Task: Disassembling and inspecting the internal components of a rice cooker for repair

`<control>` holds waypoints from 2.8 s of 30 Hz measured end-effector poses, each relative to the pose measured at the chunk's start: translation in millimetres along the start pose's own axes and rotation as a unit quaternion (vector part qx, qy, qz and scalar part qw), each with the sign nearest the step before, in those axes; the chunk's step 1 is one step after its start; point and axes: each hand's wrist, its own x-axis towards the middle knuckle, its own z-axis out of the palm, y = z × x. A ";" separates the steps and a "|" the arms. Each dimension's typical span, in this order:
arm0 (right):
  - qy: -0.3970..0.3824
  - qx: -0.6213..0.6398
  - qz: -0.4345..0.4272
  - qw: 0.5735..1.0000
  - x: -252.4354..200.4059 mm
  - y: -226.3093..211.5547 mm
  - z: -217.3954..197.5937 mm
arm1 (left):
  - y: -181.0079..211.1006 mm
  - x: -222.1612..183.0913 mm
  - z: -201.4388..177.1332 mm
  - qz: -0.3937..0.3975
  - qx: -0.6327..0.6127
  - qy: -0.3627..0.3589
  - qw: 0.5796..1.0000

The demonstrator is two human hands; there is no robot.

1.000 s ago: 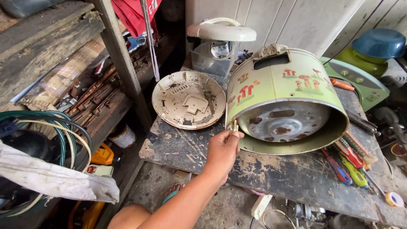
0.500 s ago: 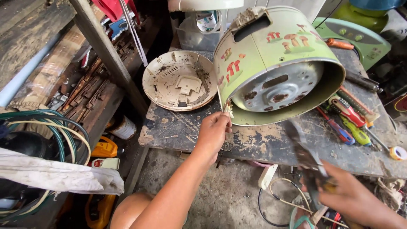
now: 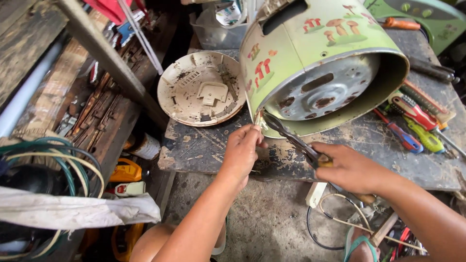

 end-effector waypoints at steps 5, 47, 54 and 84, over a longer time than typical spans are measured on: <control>-0.012 0.026 -0.018 0.999 7.8 -5.6 -3.6 | -8.1 4.7 -1.4 0.026 0.018 -0.008 0.999; 0.170 -0.031 -0.123 0.977 -56.4 100.4 -29.5 | -3.6 -23.6 -5.7 0.007 0.067 -0.106 0.992; 0.486 0.171 -0.110 0.850 -28.1 186.3 -50.6 | 5.1 -40.2 9.6 0.016 0.106 -0.134 0.985; 0.412 -0.088 -0.409 0.810 -68.0 30.0 7.9 | -21.2 -31.0 83.9 -0.068 0.019 -0.261 0.963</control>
